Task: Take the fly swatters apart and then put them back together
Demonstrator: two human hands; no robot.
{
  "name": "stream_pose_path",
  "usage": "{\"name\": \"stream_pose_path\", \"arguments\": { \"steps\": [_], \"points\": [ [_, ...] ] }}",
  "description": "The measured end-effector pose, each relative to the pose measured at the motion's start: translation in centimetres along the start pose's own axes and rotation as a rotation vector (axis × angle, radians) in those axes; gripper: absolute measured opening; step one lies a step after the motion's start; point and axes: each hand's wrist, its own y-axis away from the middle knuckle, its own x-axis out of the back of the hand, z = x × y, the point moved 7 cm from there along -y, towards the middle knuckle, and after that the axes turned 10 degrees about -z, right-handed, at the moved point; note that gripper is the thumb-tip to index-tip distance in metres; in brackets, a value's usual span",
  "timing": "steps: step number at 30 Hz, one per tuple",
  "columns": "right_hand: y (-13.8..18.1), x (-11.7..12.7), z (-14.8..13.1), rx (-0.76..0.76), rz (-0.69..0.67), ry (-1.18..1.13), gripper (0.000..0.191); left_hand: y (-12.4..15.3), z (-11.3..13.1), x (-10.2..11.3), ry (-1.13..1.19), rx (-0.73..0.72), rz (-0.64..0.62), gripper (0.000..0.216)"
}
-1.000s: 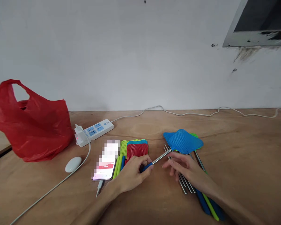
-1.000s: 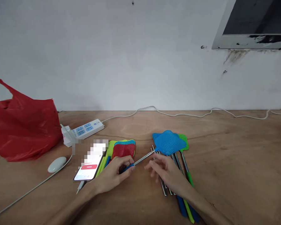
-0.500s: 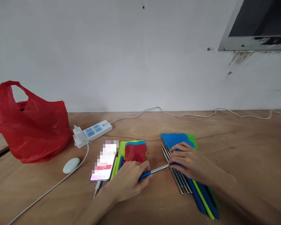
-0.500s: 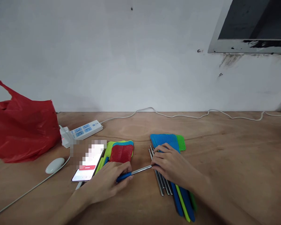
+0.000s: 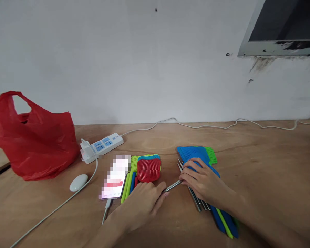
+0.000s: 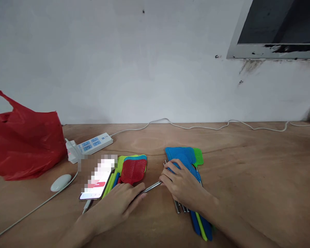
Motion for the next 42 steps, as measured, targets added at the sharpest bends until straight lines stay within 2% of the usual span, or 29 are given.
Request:
{"name": "stream_pose_path", "arguments": {
  "steps": [4,7,9,13,17,22,28,34,42],
  "points": [
    [0.6,0.1,2.6,-0.03,0.062,-0.013,0.015,0.2,-0.4,0.2,-0.1,0.07,-0.007,0.034],
    [1.3,0.9,4.5,-0.094,0.165,-0.02,0.014,0.9,-1.1,0.5,-0.052,0.087,0.01,0.035],
    [1.2,0.9,3.8,-0.055,0.147,-0.038,0.019,1.1,-1.2,0.4,-0.017,0.074,0.006,0.034],
    [0.4,0.2,0.7,-0.013,0.105,-0.058,0.025,0.6,-0.6,-0.3,-0.053,0.051,-0.023,0.032],
    [0.0,-0.8,-0.8,0.031,0.038,-0.099,0.018,0.4,-0.7,-1.3,-0.088,0.054,-0.037,0.034],
    [-0.1,-1.3,-1.1,0.059,-0.017,-0.115,0.008,0.8,-0.8,-1.6,-0.088,0.029,-0.028,0.036],
    [-0.1,-0.5,0.0,0.075,-0.005,-0.049,0.019,1.4,-0.8,-1.4,-0.106,0.035,-0.008,0.04],
    [0.4,-0.2,1.1,0.062,0.004,-0.042,0.015,1.6,-1.1,-1.0,-0.118,0.037,0.02,0.041],
    [0.7,-0.9,-0.9,0.097,-0.059,-0.031,0.011,1.7,-0.8,-1.8,-0.147,0.039,-0.032,0.039]
  ]
}}
